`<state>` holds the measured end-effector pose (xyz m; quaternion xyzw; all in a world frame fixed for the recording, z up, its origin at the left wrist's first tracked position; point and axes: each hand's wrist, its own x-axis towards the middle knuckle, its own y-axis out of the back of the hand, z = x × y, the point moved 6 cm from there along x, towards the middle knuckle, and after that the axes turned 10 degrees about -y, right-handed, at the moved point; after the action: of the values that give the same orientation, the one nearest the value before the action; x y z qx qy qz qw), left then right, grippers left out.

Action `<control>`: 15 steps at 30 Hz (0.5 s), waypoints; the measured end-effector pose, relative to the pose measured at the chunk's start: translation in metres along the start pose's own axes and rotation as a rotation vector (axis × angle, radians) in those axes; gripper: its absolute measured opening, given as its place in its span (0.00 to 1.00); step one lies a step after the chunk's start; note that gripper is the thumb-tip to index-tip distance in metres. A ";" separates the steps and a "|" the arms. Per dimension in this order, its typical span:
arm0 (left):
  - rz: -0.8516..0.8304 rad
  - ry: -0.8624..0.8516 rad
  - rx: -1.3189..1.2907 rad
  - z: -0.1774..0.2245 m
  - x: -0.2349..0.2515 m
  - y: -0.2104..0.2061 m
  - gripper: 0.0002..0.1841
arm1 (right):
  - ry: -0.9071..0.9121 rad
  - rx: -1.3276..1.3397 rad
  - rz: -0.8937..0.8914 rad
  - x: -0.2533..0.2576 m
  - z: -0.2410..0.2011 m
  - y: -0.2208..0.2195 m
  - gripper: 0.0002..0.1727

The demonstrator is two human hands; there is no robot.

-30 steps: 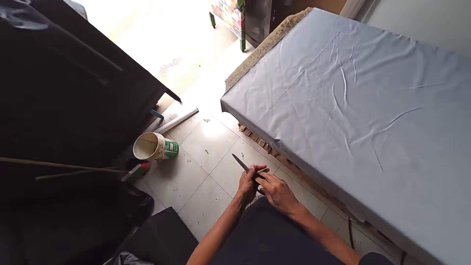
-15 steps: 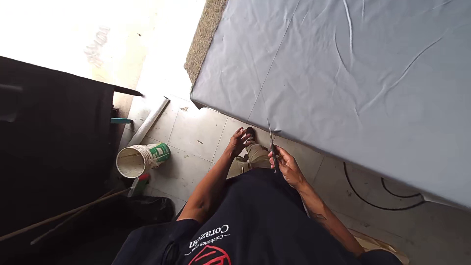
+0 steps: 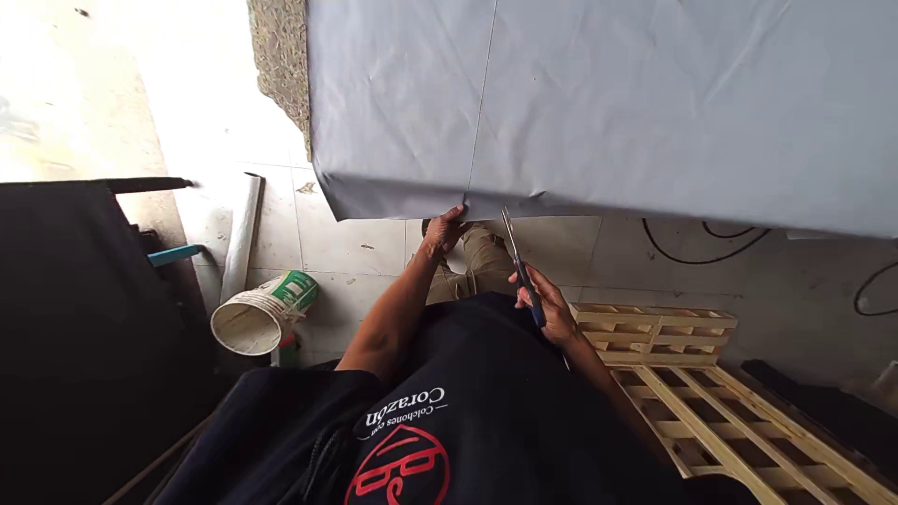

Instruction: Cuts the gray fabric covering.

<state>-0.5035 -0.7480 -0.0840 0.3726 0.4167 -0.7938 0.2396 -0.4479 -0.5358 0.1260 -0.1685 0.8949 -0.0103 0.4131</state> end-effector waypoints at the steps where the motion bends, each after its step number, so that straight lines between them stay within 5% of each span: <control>1: 0.013 0.012 0.022 0.001 -0.015 0.002 0.20 | -0.005 0.014 0.015 -0.002 0.009 -0.009 0.33; 8: -0.004 -0.026 0.278 0.028 -0.094 -0.002 0.19 | -0.062 0.127 0.124 -0.023 0.073 -0.063 0.29; 15: -0.054 -0.054 0.359 0.048 -0.131 -0.016 0.15 | 0.039 0.170 0.066 -0.032 0.080 -0.102 0.31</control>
<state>-0.4537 -0.7711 0.0451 0.3766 0.2717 -0.8713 0.1587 -0.3395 -0.6123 0.1132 -0.1030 0.9037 -0.0759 0.4086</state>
